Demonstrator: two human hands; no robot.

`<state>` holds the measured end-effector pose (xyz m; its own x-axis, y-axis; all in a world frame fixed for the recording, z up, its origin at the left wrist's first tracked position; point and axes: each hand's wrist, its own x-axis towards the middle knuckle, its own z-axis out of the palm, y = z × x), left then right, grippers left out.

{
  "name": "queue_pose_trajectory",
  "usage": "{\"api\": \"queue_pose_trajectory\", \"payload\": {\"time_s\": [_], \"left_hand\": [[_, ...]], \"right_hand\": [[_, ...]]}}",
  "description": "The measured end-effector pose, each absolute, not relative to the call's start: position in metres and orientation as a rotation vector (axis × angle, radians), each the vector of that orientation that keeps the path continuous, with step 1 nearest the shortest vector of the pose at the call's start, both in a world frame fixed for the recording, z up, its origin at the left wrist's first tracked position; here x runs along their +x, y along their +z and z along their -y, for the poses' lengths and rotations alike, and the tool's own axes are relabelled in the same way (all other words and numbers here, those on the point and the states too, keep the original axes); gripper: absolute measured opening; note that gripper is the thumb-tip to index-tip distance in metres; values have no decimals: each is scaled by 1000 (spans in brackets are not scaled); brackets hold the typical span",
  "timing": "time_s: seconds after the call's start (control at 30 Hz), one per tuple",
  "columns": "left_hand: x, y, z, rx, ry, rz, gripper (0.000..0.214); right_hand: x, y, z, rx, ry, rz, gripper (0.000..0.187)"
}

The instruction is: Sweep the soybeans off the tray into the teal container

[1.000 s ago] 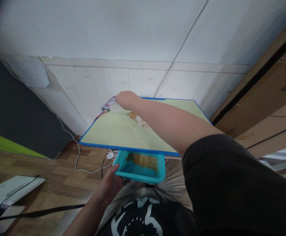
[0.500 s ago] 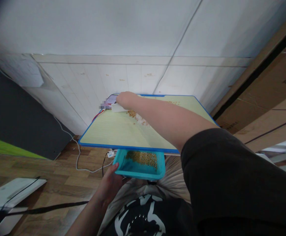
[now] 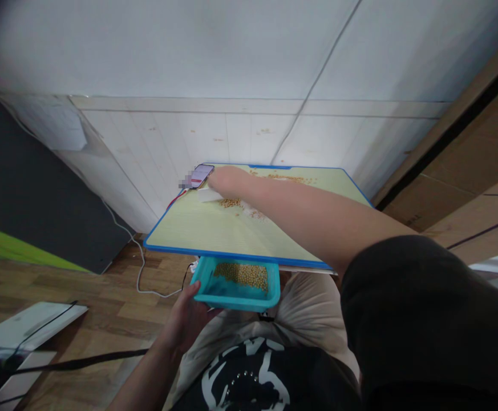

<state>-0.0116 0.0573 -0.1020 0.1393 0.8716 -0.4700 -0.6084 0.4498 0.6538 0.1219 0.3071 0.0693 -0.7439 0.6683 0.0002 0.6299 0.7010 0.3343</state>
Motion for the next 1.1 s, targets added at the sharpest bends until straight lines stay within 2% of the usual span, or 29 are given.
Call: {"api": "queue_pose_trajectory", "payload": {"time_s": [0.2,0.9,1.1], "left_hand": [[-10,-109,-56,309,1108,-939,75],[-40,-126,-52,229,1150,-977,63],[-52,-136,-56,186,1123,-885,80]], "right_hand": [[123,73,-295,1080,443,-2698,29],[145,64,-266,1005,382,-2686,27],[151,65,-261,941,312,-2713,22]]}}
